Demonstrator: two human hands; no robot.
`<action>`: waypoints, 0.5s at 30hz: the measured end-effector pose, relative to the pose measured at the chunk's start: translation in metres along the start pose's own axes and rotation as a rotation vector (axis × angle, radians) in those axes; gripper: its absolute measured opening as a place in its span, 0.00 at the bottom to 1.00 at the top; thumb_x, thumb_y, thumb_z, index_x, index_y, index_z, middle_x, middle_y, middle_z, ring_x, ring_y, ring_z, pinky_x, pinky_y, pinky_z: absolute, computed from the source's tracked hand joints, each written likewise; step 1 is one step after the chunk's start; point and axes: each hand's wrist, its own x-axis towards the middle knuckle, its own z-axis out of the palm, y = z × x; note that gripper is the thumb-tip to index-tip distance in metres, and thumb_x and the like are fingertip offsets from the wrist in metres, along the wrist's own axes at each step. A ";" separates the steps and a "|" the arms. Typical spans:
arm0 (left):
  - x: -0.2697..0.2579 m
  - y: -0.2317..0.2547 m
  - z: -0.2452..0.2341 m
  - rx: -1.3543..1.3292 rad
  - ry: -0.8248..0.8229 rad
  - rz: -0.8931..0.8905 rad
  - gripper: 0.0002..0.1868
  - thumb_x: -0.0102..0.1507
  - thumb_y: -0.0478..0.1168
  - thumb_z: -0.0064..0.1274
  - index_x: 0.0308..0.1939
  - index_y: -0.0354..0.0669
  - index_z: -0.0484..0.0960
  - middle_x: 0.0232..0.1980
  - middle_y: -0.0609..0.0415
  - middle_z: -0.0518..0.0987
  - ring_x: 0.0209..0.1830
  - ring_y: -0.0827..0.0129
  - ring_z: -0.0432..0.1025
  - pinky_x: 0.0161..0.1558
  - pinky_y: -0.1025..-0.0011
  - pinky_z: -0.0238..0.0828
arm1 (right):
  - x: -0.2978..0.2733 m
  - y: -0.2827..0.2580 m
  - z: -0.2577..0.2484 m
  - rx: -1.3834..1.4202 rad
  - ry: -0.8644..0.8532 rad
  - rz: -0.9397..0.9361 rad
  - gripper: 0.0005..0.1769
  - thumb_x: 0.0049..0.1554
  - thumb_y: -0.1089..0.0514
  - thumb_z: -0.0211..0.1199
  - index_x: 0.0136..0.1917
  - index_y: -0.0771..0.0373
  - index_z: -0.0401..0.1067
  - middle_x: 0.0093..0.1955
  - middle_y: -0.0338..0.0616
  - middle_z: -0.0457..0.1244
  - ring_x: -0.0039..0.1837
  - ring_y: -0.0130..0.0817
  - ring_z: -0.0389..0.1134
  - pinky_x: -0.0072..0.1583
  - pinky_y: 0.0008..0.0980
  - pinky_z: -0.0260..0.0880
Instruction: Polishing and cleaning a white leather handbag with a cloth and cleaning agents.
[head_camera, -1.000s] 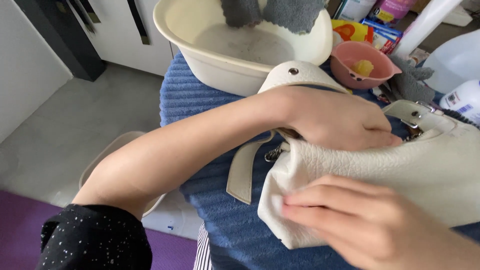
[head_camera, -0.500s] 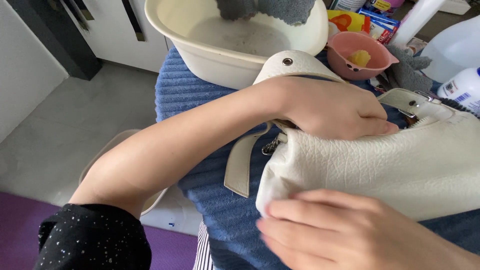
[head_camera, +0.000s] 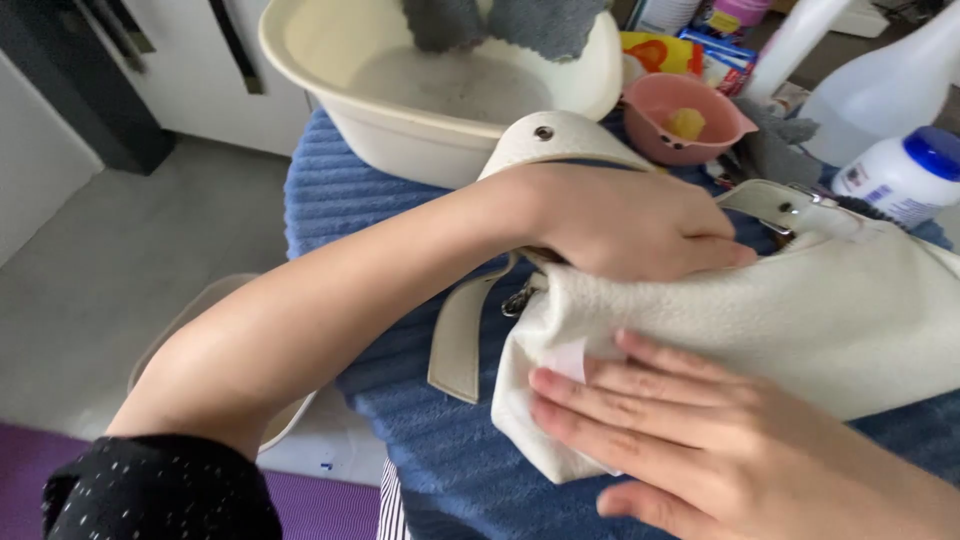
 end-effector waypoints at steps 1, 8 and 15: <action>-0.001 0.000 0.001 -0.022 -0.002 -0.012 0.26 0.70 0.58 0.26 0.29 0.46 0.70 0.29 0.62 0.74 0.28 0.72 0.66 0.39 0.69 0.63 | -0.008 0.002 0.006 0.135 -0.041 0.033 0.35 0.61 0.46 0.64 0.77 0.59 0.63 0.81 0.42 0.56 0.81 0.37 0.58 0.78 0.46 0.53; -0.005 0.013 -0.004 -0.073 -0.035 -0.146 0.25 0.69 0.59 0.28 0.32 0.47 0.72 0.35 0.61 0.78 0.35 0.71 0.72 0.43 0.68 0.64 | -0.091 0.006 -0.005 -0.153 -0.047 0.369 0.41 0.53 0.28 0.55 0.75 0.45 0.65 0.77 0.31 0.60 0.75 0.24 0.63 0.78 0.49 0.52; -0.003 0.015 -0.005 -0.054 -0.060 -0.165 0.25 0.74 0.57 0.29 0.28 0.48 0.63 0.28 0.62 0.65 0.28 0.71 0.60 0.38 0.66 0.57 | -0.191 0.013 0.025 -0.546 -0.006 0.879 0.44 0.54 0.41 0.54 0.77 0.67 0.65 0.77 0.59 0.61 0.72 0.59 0.67 0.79 0.62 0.58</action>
